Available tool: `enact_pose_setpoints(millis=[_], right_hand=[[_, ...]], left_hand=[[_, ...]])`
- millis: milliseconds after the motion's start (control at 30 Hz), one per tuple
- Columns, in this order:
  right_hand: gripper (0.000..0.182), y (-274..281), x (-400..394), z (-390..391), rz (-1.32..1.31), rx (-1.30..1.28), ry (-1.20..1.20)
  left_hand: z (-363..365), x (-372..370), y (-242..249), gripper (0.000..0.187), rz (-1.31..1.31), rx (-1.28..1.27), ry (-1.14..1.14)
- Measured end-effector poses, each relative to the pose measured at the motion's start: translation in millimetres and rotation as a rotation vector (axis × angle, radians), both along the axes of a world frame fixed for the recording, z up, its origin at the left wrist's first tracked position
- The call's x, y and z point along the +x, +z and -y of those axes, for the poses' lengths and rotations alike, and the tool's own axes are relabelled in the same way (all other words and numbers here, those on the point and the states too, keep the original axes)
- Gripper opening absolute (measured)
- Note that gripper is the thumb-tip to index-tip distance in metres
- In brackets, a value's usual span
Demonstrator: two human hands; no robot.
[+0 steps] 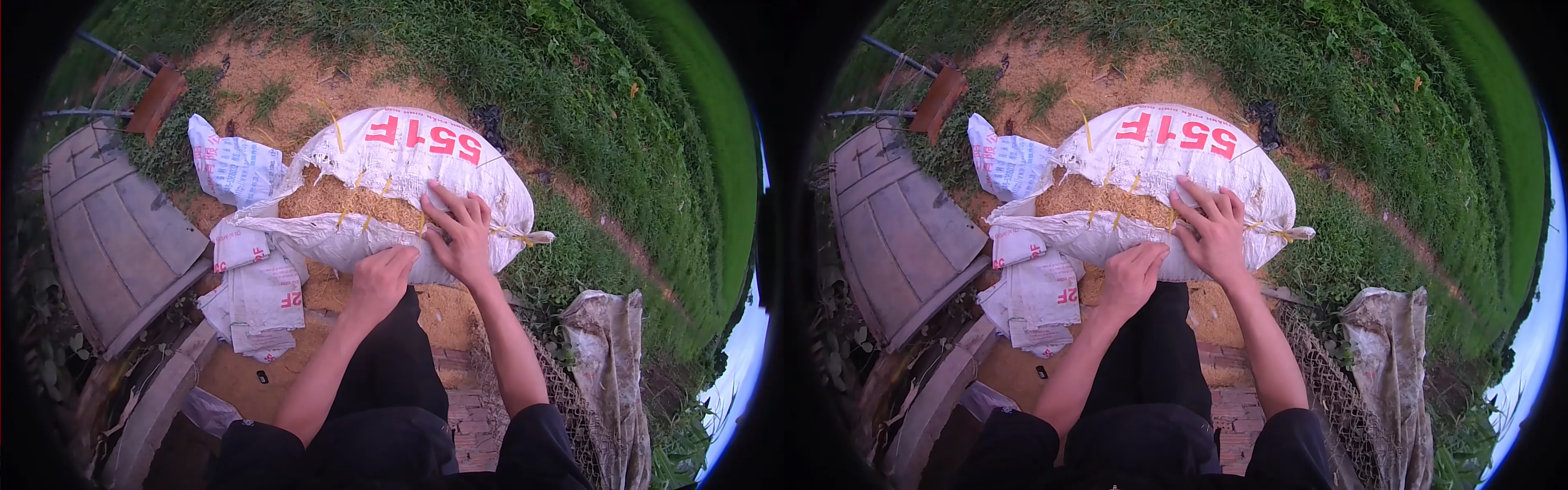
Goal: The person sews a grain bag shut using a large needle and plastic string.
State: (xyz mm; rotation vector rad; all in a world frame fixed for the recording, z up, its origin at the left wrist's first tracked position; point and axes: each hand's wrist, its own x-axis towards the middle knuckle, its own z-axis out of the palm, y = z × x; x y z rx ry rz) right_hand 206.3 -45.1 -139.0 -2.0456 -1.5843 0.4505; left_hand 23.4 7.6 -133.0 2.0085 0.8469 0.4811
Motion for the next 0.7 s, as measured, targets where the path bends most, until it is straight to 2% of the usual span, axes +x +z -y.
enact_pose_setpoints(millis=[200, 300, 400, 467, 700], right_hand=[[0.049, -1, -1, -1, 0.040, 0.028, 0.017], [0.045, -4, -2, -2, 0.062, 0.042, 0.003], [0.042, -6, -2, -2, 0.024, 0.059, -0.001], [0.037, -5, -3, -3, 0.029, 0.066, -0.009], [0.033, -6, -2, -4, 0.066, 0.092, -0.007]], left_hand=[[-4, 4, 15, 0.003, -0.089, 0.072, -0.037], [-15, 4, 28, 0.007, -0.119, 0.116, -0.099], [-34, 12, 50, 0.008, -0.217, 0.049, -0.035], [-52, 24, 51, 0.013, -0.191, -0.003, 0.276], [-70, 61, 34, 0.023, -0.458, 0.014, 0.379]])
